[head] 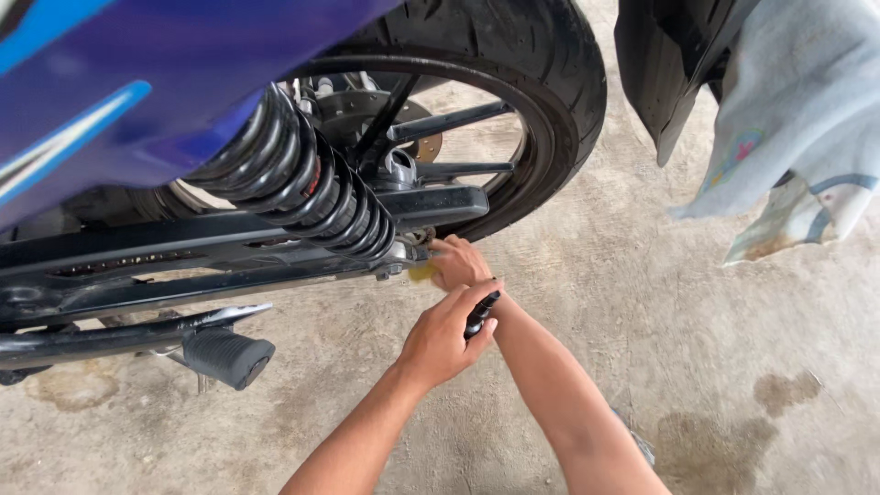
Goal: The person cleans the rear wheel and swingarm of a blue motorcycle using a yellow sponge and a spray bottle. They repeatedly spray the cleaning solution onto the wheel spokes and swingarm, then wipe the surfaces with the sponge to remove dirt.
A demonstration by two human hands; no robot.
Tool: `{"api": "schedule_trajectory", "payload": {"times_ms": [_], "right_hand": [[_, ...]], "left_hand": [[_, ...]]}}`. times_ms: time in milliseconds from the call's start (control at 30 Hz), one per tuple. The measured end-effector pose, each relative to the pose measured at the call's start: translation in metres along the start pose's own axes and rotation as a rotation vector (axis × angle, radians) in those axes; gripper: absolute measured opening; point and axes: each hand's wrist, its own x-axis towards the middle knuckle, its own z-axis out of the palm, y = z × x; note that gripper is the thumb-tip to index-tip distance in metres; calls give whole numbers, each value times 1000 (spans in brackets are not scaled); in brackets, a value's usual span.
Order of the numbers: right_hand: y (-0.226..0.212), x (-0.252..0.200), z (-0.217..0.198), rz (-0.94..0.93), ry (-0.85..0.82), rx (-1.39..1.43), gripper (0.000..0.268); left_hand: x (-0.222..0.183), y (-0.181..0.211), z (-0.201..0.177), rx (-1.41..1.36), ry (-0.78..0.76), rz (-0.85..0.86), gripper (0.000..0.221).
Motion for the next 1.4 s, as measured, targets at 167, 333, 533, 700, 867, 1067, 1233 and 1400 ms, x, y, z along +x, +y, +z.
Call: {"api": "schedule_trajectory", "payload": {"times_ms": [167,333,533,700,867,1067,1233,1400], "right_hand": [[12,1,-121,-103,418,-87,43],[15,22,-161,71,578,-328,54],[5,24,-135,229,497,-176,58],[3,21,-126,260,496,-95,56],[-7,29,-108,73,477,112,43],[15,-9,-78,92,341,-91,36],[1,-20,-31,-25,66,-220,45],[7,3,-7,82,283,-160,29]], "left_hand": [[17,-2,-6,26,23,29,50],[28,4,5,-16,2,-14,50],[16,7,5,-19,10,19,51],[10,6,1,15,44,57,52],[2,11,4,42,-12,-30,53],[-1,13,1,45,-2,22,50],[-3,9,-8,66,-19,10,50],[-2,9,-7,62,-50,-47,49]]}}
